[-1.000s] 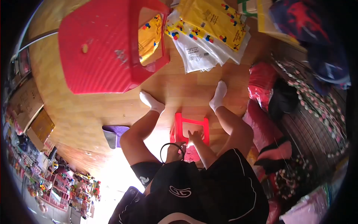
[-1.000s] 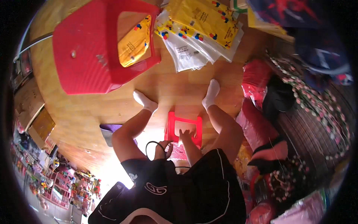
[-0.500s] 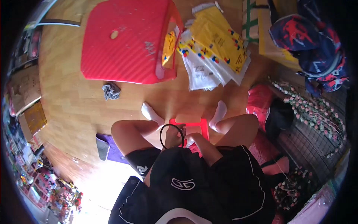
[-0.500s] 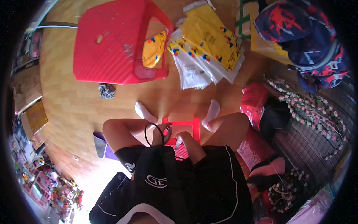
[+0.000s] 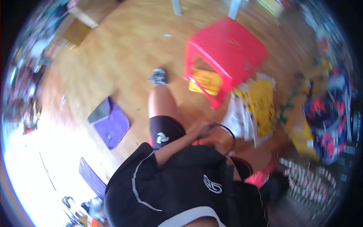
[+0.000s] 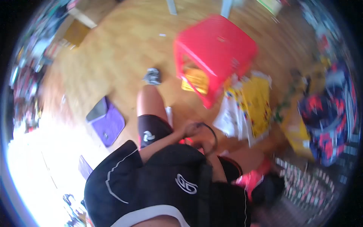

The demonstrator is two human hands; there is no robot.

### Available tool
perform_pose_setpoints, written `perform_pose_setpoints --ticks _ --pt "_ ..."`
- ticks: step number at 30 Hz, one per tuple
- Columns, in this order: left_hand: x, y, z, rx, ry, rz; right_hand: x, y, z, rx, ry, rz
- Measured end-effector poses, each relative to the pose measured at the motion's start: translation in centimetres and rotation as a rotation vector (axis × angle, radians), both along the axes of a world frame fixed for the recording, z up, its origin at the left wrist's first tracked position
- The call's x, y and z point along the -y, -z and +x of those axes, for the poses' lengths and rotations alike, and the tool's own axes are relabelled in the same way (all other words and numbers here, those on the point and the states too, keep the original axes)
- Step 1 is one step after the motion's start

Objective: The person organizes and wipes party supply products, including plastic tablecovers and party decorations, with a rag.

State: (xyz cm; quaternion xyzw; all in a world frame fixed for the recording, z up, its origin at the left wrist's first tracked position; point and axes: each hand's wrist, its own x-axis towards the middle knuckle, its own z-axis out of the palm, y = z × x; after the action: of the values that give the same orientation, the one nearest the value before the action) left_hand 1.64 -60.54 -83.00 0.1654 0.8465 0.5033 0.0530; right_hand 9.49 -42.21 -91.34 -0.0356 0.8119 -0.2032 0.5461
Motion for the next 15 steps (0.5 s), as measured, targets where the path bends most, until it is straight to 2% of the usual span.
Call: perform_pose_setpoints --ticks 1,2,4,7,10,13,15 --pt "0.7 0.0 -0.3 -0.016 0.016 0.008 -1.0 -0.9 0.4 -0.052 0.036 0.007" --pt "1.5 -3.2 -0.8 0.094 0.049 -0.075 -1.6 -1.7 0.7 -0.104 0.065 0.012" --pt "2.1 -5.0 -1.4 0.073 -0.124 -0.039 -2.4 -3.5 0.6 -0.215 0.125 0.032" --pt "4.9 -8.5 -1.3 0.082 -0.252 0.084 -2.4 -6.4 0.6 -0.386 0.223 0.067" --pt "7.8 -10.8 -1.3 0.078 -0.316 0.31 -3.0 -8.5 1.2 -0.6 0.353 0.103" --pt "9.9 -12.5 -1.4 0.169 -0.49 0.332 -2.3 -9.7 1.3 -0.777 0.448 0.1" --pt "10.9 -11.2 -2.4 -0.015 -0.507 0.205 -1.9 -9.9 0.6 -0.852 0.496 0.097"
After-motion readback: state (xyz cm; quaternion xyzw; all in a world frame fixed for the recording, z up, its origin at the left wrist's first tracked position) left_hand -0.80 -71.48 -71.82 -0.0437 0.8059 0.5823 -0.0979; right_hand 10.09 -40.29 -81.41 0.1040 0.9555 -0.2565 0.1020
